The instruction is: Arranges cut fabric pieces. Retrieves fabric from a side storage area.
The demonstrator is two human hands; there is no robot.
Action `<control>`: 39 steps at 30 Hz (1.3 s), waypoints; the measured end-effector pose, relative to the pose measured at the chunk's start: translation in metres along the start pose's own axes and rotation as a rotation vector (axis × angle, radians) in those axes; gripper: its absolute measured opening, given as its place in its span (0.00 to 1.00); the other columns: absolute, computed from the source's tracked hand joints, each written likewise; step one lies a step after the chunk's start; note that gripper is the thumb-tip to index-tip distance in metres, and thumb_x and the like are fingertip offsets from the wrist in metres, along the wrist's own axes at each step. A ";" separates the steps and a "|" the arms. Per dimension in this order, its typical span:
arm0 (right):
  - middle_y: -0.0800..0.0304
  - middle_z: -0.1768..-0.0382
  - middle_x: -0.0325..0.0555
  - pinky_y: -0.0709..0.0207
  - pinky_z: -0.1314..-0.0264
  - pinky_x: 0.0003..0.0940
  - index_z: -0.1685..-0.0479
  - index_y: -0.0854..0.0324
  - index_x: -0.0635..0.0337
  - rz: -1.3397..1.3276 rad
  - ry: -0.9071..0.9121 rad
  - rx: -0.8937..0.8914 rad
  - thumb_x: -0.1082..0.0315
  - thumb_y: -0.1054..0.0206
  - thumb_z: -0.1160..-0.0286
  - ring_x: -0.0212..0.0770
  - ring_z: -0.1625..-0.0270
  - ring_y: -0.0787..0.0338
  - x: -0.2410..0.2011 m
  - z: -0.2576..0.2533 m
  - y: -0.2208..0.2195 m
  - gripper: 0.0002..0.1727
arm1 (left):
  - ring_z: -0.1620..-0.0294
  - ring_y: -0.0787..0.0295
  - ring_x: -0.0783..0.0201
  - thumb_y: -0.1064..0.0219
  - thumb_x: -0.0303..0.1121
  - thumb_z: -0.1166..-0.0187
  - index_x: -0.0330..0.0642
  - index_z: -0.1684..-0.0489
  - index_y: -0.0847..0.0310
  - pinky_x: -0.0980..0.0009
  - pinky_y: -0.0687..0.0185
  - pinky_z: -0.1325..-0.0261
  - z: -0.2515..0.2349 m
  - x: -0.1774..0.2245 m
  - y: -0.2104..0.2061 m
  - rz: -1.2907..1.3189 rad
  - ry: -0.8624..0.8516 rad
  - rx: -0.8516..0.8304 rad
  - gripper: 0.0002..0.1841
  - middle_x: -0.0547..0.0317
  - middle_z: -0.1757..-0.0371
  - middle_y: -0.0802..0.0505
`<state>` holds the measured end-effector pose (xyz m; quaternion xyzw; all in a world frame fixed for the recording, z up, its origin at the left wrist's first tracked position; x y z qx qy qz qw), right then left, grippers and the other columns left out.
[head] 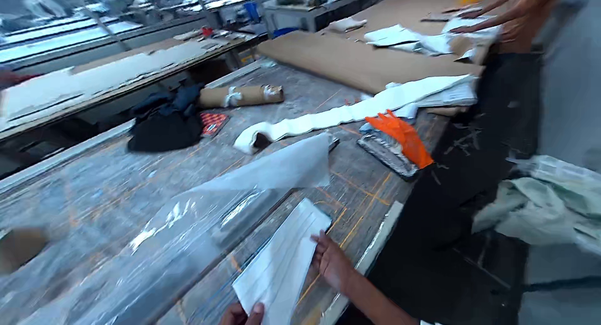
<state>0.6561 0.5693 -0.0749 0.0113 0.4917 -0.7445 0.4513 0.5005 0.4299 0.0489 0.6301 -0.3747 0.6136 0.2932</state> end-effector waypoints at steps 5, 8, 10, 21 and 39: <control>0.13 0.43 0.57 0.13 0.44 0.43 0.22 0.36 0.61 0.212 -0.134 0.062 0.58 0.39 0.11 0.48 0.48 0.07 -0.015 0.027 0.017 0.25 | 0.65 0.07 0.74 0.42 0.16 0.24 0.45 0.62 0.18 0.74 0.08 0.56 0.078 0.011 -0.012 0.035 -0.039 0.289 0.12 0.68 0.67 0.05; 0.10 0.47 0.58 0.10 0.44 0.46 0.28 0.34 0.66 0.409 -0.366 -0.024 0.56 0.40 0.10 0.51 0.49 0.05 0.004 0.093 0.050 0.25 | 0.63 0.06 0.73 0.43 0.17 0.22 0.43 0.59 0.17 0.73 0.07 0.54 0.126 0.014 -0.010 0.061 -0.034 0.496 0.11 0.65 0.64 0.04; 0.07 0.54 0.55 0.09 0.46 0.44 0.42 0.24 0.67 0.489 -0.635 -0.050 0.53 0.42 0.09 0.50 0.53 0.04 0.017 0.131 0.075 0.22 | 0.62 0.04 0.69 0.44 0.19 0.19 0.41 0.56 0.18 0.70 0.05 0.53 0.163 0.014 -0.012 0.090 0.012 0.666 0.10 0.61 0.63 0.04; 0.09 0.48 0.49 0.11 0.44 0.40 0.29 0.30 0.54 0.664 -0.841 -0.449 0.65 0.40 0.12 0.43 0.49 0.06 0.148 0.174 0.010 0.16 | 0.62 0.04 0.64 0.41 0.20 0.25 0.34 0.57 0.18 0.66 0.05 0.54 0.373 0.000 -0.034 0.217 0.004 1.404 0.07 0.54 0.63 0.05; 0.08 0.44 0.43 0.11 0.42 0.33 0.21 0.26 0.56 1.518 -1.487 -2.487 0.83 0.30 0.36 0.34 0.47 0.07 0.378 0.422 0.080 0.36 | 0.41 0.08 0.61 0.25 0.63 0.31 0.59 0.14 0.37 0.61 0.09 0.42 0.622 -0.164 -0.011 0.866 -0.336 1.671 0.44 0.58 0.33 0.10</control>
Point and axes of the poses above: each hand's wrist, its own z-axis away from the middle knuckle, its own y-axis out of the back of the hand, x = y × z, the point moved 4 cm from there along -z, towards the middle knuckle
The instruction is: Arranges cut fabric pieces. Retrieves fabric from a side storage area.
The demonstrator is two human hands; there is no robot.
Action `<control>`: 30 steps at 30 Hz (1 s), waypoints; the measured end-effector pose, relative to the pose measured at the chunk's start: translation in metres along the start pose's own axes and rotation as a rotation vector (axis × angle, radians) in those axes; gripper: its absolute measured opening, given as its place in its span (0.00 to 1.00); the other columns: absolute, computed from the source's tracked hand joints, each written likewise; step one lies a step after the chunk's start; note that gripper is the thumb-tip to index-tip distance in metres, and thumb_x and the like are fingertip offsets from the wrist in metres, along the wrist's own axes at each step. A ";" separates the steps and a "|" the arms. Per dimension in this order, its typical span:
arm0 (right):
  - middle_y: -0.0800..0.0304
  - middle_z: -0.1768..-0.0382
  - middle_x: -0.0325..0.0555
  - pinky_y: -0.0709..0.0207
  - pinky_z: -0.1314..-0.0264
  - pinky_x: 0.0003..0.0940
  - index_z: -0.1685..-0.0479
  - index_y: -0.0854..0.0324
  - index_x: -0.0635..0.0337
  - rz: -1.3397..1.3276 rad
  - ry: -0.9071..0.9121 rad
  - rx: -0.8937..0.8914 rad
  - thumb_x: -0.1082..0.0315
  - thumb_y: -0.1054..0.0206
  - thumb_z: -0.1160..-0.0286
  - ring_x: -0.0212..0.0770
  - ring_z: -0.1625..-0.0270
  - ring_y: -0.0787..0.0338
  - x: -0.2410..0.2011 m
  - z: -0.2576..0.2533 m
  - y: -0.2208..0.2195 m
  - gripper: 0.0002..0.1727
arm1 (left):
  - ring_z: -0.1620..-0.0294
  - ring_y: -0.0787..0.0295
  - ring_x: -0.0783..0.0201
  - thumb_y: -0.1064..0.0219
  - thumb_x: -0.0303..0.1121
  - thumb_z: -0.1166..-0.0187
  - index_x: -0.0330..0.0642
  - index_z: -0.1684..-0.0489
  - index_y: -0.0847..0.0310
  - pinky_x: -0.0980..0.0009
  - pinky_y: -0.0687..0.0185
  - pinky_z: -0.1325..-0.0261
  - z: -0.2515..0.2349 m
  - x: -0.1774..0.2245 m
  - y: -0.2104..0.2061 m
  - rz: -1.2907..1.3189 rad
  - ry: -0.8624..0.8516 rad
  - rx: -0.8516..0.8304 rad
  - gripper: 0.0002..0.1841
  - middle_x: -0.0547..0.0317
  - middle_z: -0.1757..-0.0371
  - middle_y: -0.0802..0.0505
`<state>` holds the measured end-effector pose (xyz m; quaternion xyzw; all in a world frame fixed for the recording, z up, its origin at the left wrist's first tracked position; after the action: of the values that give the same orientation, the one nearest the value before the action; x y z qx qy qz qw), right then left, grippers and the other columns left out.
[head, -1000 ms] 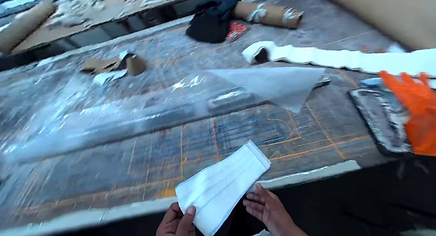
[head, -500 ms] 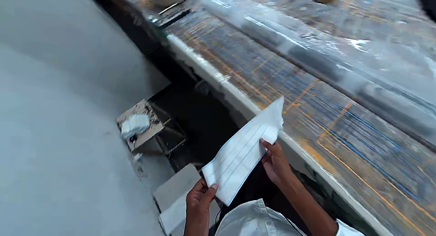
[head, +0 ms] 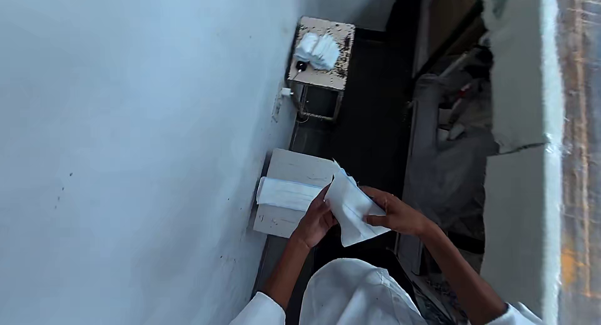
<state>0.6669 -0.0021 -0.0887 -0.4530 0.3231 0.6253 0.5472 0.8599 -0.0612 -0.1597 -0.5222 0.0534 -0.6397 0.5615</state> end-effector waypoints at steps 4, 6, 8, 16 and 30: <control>0.09 0.40 0.43 0.12 0.41 0.33 0.16 0.32 0.54 -0.122 -0.197 -0.176 0.85 0.32 0.36 0.34 0.45 0.08 0.017 -0.045 -0.017 0.41 | 0.42 0.08 0.65 0.22 0.40 0.27 0.61 0.14 0.36 0.64 0.10 0.39 0.026 0.006 0.043 0.111 -0.026 0.320 0.38 0.60 0.35 0.09; 0.10 0.39 0.45 0.13 0.40 0.32 0.13 0.36 0.55 -0.133 -0.233 -0.303 0.86 0.33 0.37 0.34 0.45 0.08 0.025 -0.066 -0.025 0.44 | 0.38 0.09 0.67 0.22 0.57 0.31 0.59 0.09 0.45 0.66 0.13 0.36 0.029 -0.003 0.073 0.012 -0.032 0.276 0.49 0.60 0.31 0.10; 0.11 0.37 0.46 0.13 0.40 0.32 0.13 0.35 0.56 -0.110 -0.228 -0.438 0.87 0.35 0.38 0.34 0.44 0.09 0.028 -0.079 -0.037 0.44 | 0.30 0.18 0.68 0.24 0.66 0.38 0.50 0.06 0.56 0.66 0.21 0.33 0.031 -0.011 0.093 -0.176 -0.019 0.294 0.59 0.60 0.22 0.18; 0.17 0.27 0.53 0.22 0.28 0.37 0.12 0.34 0.57 0.219 -0.212 -0.725 0.84 0.31 0.35 0.38 0.32 0.14 0.025 -0.109 -0.051 0.43 | 0.38 0.09 0.65 0.10 0.41 0.53 0.36 0.22 0.28 0.64 0.13 0.33 0.022 -0.001 0.111 -0.183 0.024 -0.016 0.49 0.57 0.37 0.07; 0.09 0.57 0.56 0.16 0.48 0.42 0.47 0.16 0.70 0.161 -0.513 -0.193 0.81 0.22 0.39 0.43 0.56 0.10 0.155 -0.130 -0.029 0.18 | 0.52 0.08 0.53 0.22 0.27 0.27 0.26 0.46 0.15 0.48 0.14 0.40 0.030 0.052 0.255 -0.799 0.096 0.858 0.17 0.38 0.53 0.07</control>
<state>0.7242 -0.0527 -0.2776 -0.3030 0.1481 0.7886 0.5141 1.0602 -0.1784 -0.2815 -0.1984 -0.3855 -0.7891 0.4350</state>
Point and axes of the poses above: each hand's wrist, its own z-axis away from the middle knuckle, its own y-axis out of the back of the hand, x = y × z, the point moved 4 cm from there along -z, towards the middle knuckle
